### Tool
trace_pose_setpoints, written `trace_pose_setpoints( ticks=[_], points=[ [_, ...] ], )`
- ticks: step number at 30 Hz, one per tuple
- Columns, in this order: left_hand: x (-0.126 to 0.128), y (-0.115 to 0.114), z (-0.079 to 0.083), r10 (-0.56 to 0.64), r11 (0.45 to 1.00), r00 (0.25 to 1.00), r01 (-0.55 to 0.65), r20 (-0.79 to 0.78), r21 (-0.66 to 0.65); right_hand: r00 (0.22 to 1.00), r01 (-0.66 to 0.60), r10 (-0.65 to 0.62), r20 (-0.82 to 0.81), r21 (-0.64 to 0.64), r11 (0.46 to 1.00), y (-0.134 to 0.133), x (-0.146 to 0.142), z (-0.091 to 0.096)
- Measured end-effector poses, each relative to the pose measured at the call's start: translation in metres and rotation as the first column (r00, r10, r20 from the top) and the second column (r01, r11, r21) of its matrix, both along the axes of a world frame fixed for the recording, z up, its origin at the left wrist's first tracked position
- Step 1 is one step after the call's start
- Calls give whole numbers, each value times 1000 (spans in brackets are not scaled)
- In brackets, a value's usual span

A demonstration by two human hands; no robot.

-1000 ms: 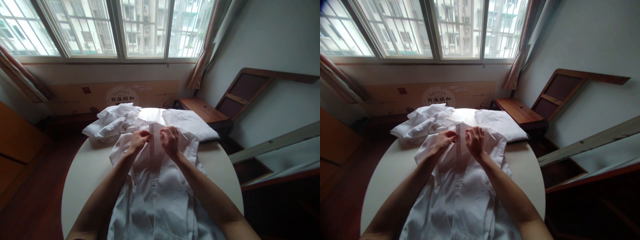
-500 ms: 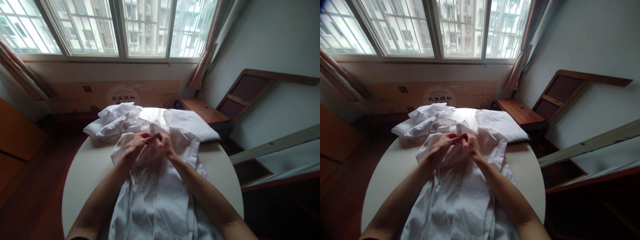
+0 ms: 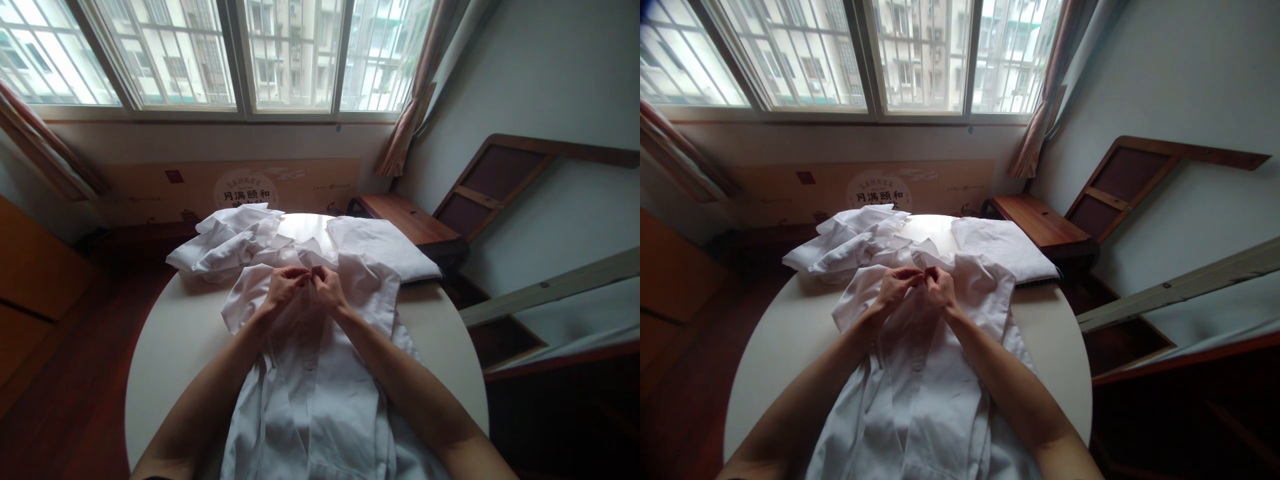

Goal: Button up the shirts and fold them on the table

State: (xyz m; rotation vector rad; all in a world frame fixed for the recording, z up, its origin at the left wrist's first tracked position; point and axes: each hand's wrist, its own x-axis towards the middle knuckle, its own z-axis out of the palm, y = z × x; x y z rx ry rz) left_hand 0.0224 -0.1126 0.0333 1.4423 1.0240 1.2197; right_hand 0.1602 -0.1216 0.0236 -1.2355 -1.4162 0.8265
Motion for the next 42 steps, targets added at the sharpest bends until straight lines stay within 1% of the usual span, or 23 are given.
trace_pose_setpoints(
  ticks=[2, 4, 7, 10, 12, 14, 17, 18, 20, 21, 22, 23, 25, 27, 28, 30, 32, 33, 35, 37, 39, 41, 42],
  points=[
    [-1, 0, -2, -44, 999, 995, 46, 86, -26, 992, -60, 57, -111, -18, 998, 3, 0, -2],
    [0, 1, -3, -43, 999, 991, 44, 130, -9, 977, -108, 101, -188, -29, 994, 4, -1, 0],
    [2, 1, -4, -11, 997, 998, 6, 61, 77, 971, -125, 116, -207, -30, 992, 1, -3, 4],
    [1, 1, -4, 36, 989, 998, -28, -56, 148, 988, -115, 113, -107, -9, 993, -2, -3, 6],
    [-3, 1, -1, 31, 989, 995, -18, -92, 148, 997, -68, 68, -35, 5, 998, -1, -2, 4],
    [-11, 3, 1, 43, 992, 995, -32, -90, 121, 999, 29, -29, -36, 0, 1000, 3, 2, 2],
    [-29, 14, 5, 181, 980, 981, -174, -70, 91, 969, 216, -219, -115, -37, 976, 13, 8, 5],
    [-35, 20, 6, 222, 972, 971, -214, -84, 93, 957, 252, -256, -137, -43, 967, 17, 9, 7],
    [-43, 30, 9, 248, 966, 953, -230, -177, 117, 955, 240, -246, -166, -52, 969, 23, 9, 12],
    [-45, 32, 12, 248, 966, 933, -219, -262, 135, 963, 203, -210, -166, -60, 977, 24, 9, 14],
    [-46, 33, 15, 252, 965, 897, -205, -364, 164, 973, 164, -173, -153, -72, 984, 23, 9, 16],
    [-45, 30, 18, 274, 958, 842, -195, -465, 211, 981, 135, -145, -126, -82, 987, 21, 9, 16],
    [-39, 15, 26, 374, 918, 703, -186, -605, 351, 990, 133, -136, -42, -66, 989, 8, 11, 15],
    [-29, -10, 31, 447, 878, 584, -143, -678, 456, 990, 134, -133, 51, -20, 991, -12, 15, 10],
    [-23, -22, 32, 426, 889, 543, -101, -724, 447, 989, 108, -107, 97, -8, 994, -23, 18, 7],
    [-13, -43, 27, 314, 940, 472, -34, -824, 339, 983, 16, -11, 186, -27, 1000, -42, 21, 0],
    [-7, -53, 17, 217, 974, 422, -35, -880, 223, 964, -63, 76, 256, -60, 996, -56, 22, -7],
    [-4, -54, 11, 190, 981, 416, -57, -889, 183, 957, -78, 95, 276, -70, 994, -60, 21, -10],
    [-2, -51, 1, 165, 986, 447, -102, -879, 133, 954, -91, 110, 278, -83, 992, -62, 19, -16],
    [-3, -45, -6, 159, 987, 531, -117, -832, 114, 961, -98, 118, 251, -89, 991, -61, 18, -20],
    [-5, -40, -9, 141, 990, 662, -98, -736, 102, 971, -95, 114, 212, -95, 991, -57, 16, -22],
    [-8, -38, -12, 100, 995, 806, -67, -583, 77, 981, -84, 101, 164, -109, 991, -52, 14, -21],
    [-9, -37, -13, 76, 997, 865, -52, -495, 63, 986, -79, 95, 136, -117, 990, -50, 13, -19]
  ],
)
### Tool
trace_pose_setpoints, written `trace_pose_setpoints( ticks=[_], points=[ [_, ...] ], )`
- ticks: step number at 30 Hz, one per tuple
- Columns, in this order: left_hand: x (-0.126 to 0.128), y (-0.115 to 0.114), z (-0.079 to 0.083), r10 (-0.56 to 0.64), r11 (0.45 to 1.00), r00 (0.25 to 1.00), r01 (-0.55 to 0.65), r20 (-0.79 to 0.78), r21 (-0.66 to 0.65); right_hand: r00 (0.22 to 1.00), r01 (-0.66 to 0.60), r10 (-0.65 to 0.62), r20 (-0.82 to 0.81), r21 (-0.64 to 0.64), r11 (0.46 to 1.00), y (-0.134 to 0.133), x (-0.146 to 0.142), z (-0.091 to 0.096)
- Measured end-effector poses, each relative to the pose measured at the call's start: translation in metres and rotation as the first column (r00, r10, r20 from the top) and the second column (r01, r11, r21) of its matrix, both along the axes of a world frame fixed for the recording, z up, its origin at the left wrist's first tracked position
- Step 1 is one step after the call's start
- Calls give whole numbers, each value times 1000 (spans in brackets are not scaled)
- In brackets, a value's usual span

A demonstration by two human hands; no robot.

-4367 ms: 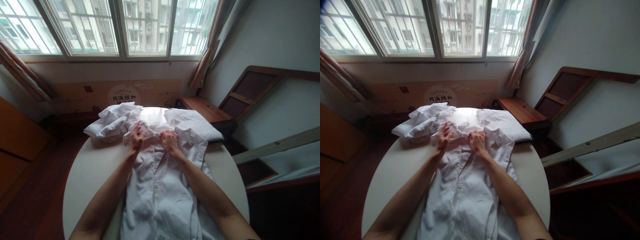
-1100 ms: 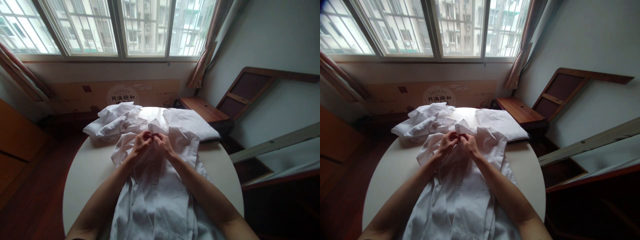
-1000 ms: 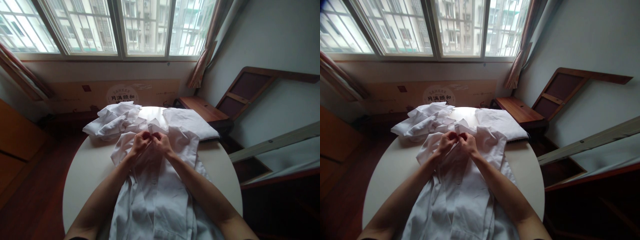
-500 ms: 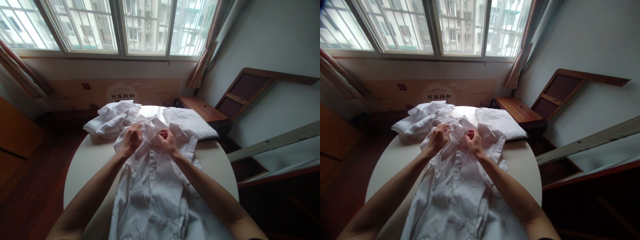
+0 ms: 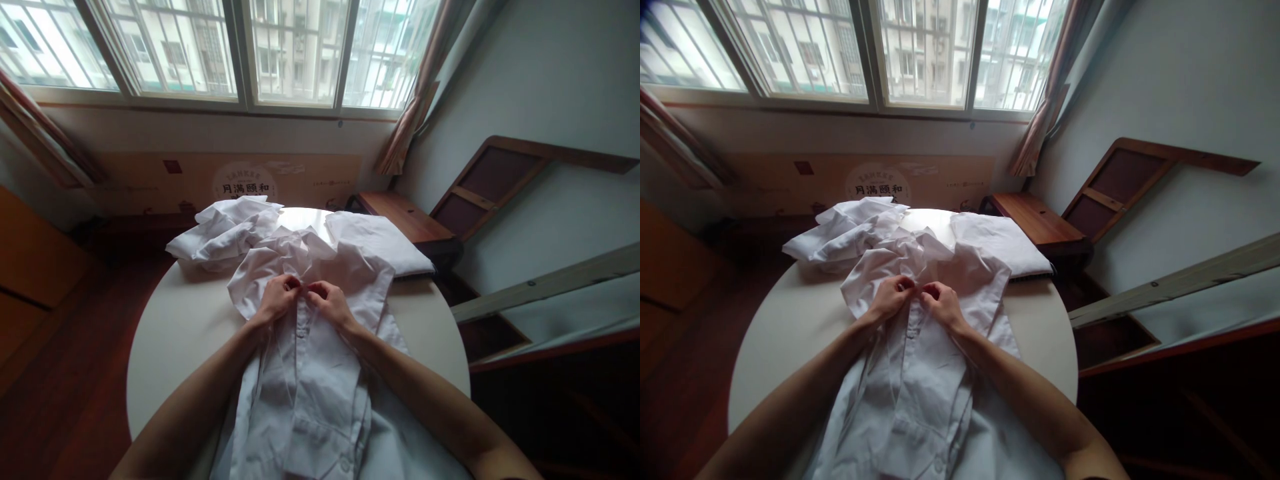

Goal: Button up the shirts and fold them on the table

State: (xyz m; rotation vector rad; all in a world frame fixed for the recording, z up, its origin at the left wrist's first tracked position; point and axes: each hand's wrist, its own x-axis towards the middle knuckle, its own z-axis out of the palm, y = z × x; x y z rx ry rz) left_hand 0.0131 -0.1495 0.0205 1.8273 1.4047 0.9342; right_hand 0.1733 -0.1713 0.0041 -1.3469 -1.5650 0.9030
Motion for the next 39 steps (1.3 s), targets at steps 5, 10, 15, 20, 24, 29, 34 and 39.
trace_pose_setpoints(
  ticks=[5, 10, 15, 20, 24, 29, 34, 39],
  points=[
    [-5, 0, -6, -62, 997, 947, 71, 316, -17, 995, 40, -40, -92, -4, 999, 8, -9, 7],
    [-6, -1, -3, -109, 988, 911, 142, 398, -55, 954, -50, 3, -300, -150, 987, 6, -12, 14],
    [-6, -4, 6, -104, 971, 924, 174, 367, -165, 955, -105, 60, -290, -140, 985, 4, -11, 15],
    [-3, -4, 4, -33, 969, 912, 129, 409, -209, 984, -19, 14, -175, -27, 999, 4, -14, 8],
    [0, -3, -1, -3, 984, 895, 82, 446, -159, 987, 34, -35, -158, -7, 999, 4, -16, 8],
    [4, -10, 0, 12, 1000, 932, -7, 362, -13, 972, 210, -203, -119, 50, 976, 1, -22, 13],
    [7, -20, 2, 73, 993, 946, -98, 315, 63, 950, 281, -269, -156, 59, 958, 1, -26, 13],
    [2, -18, -1, -100, 987, 957, 61, 272, 148, 958, 155, -147, -245, 12, 988, 4, -19, 12]
  ],
)
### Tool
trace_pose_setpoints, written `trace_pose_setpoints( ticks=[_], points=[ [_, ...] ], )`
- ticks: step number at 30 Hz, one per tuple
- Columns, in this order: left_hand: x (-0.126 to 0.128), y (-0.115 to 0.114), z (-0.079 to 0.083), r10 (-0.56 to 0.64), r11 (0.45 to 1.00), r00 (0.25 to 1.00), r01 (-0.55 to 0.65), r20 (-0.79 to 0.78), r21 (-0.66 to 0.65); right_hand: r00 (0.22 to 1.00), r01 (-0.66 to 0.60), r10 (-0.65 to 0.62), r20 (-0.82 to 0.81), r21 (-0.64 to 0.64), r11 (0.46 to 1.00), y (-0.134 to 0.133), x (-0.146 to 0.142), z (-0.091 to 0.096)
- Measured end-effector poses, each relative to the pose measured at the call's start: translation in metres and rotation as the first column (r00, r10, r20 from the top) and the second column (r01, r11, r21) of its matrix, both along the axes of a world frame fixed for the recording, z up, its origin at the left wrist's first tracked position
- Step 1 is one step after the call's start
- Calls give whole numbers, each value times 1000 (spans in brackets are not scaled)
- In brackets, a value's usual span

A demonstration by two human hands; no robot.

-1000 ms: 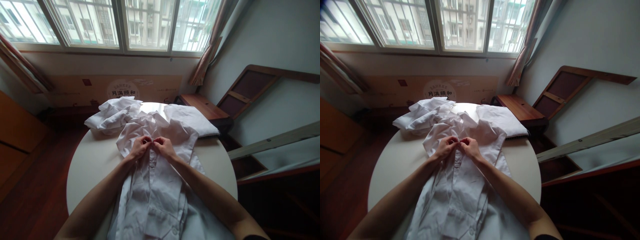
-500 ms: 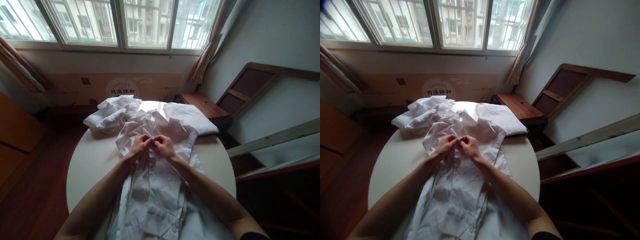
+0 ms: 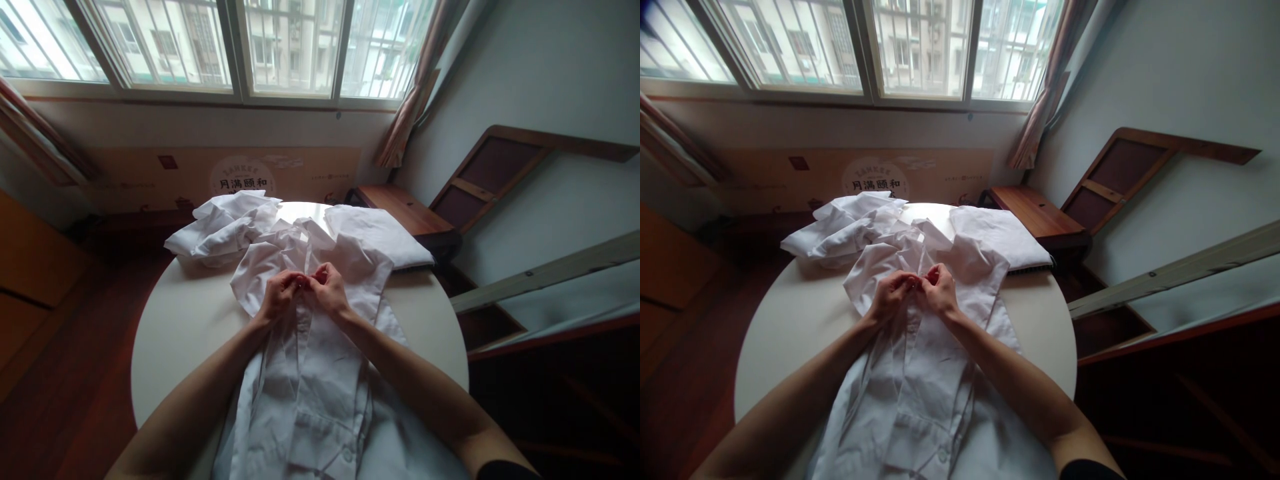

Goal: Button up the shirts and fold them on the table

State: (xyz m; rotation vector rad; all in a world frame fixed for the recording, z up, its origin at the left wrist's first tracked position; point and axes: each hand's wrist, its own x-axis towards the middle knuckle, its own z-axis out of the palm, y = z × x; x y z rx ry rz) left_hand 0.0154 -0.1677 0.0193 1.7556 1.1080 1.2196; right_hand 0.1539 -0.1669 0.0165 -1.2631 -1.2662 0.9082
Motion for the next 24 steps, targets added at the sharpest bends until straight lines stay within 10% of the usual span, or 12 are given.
trace_pose_setpoints(
  ticks=[12, 17, 21, 24],
  points=[
    [-12, 7, 7, 142, 990, 973, -142, -181, 14, 984, 146, -146, -98, -7, 989, 12, 7, 3],
    [-44, 28, 12, 368, 929, 922, -368, -120, 24, 988, -102, 92, 124, 74, 992, -5, 27, 29],
    [-48, 35, 10, 397, 918, 909, -389, -125, 82, 635, -602, 425, 645, 69, 796, -47, 31, 34],
    [-40, 41, 11, 350, 932, 926, -329, -143, 152, 426, -708, 487, 763, -54, 704, -62, 32, 26]
  ],
)
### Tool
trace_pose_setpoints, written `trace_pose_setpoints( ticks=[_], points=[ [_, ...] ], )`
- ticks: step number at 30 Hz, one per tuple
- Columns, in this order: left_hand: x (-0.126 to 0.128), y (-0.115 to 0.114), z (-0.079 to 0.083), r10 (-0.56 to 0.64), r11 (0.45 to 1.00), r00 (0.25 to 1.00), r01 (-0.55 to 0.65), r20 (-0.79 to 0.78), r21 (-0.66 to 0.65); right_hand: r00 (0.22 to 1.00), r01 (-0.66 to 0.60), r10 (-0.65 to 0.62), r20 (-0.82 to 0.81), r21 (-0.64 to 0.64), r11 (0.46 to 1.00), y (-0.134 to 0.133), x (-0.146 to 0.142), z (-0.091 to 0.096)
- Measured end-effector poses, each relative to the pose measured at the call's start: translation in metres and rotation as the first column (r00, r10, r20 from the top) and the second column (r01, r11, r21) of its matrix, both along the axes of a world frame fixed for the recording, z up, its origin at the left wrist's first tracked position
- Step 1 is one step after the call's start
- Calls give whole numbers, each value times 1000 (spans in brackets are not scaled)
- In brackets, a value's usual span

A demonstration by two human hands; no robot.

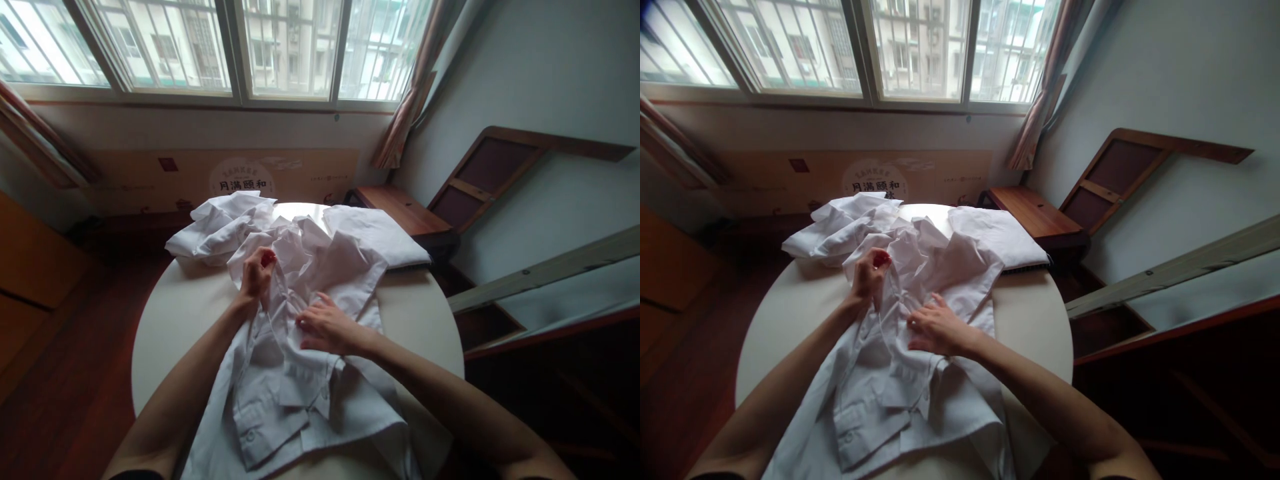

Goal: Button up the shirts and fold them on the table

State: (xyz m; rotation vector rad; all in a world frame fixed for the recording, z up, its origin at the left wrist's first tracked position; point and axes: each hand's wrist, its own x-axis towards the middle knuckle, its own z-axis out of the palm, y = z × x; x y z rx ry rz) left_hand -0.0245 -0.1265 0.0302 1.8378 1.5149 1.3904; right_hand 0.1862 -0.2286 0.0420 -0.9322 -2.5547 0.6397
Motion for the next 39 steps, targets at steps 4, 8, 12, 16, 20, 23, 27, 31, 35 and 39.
trace_pose_setpoints(
  ticks=[4, 8, 12, 16, 20, 23, 27, 31, 35, 39],
  points=[
    [0, 19, 7, 81, 996, 997, -82, 20, 43, 991, 57, -59, 120, 19, 998, 0, 17, 1],
    [-14, 41, 12, 179, 983, 984, -178, -11, 39, 919, 161, -170, 356, 55, 985, -1, 49, 20],
    [-18, 35, 21, 106, 992, 932, -122, -348, -24, 844, 302, -320, 430, 111, 947, 3, 82, 35],
    [-5, -3, 40, 91, 996, 754, -78, -650, 49, 792, 454, -495, 357, 197, 869, 17, 91, 43],
    [9, -30, 57, 2, 996, 639, -72, -769, -58, 819, 501, -543, 186, 230, 834, 26, 62, 48],
    [12, -33, 56, -201, 945, 643, -72, -739, -319, 884, 452, -464, 58, 148, 879, 30, 26, 43],
    [9, -31, 36, -232, 921, 766, -25, -600, -388, 888, 452, -452, -83, -20, 892, 36, -14, 21],
    [3, -32, 13, -290, 908, 925, 185, -247, -375, 853, 445, -477, -210, -184, 876, 44, -35, -2],
    [-4, -35, 0, -348, 843, 915, 400, 204, -359, 774, 400, -518, -364, -354, 845, 50, -44, -14],
    [-6, -38, -2, -376, 805, 850, 496, 368, -325, 691, 297, -557, -461, -522, 800, 52, -50, -18]
  ],
)
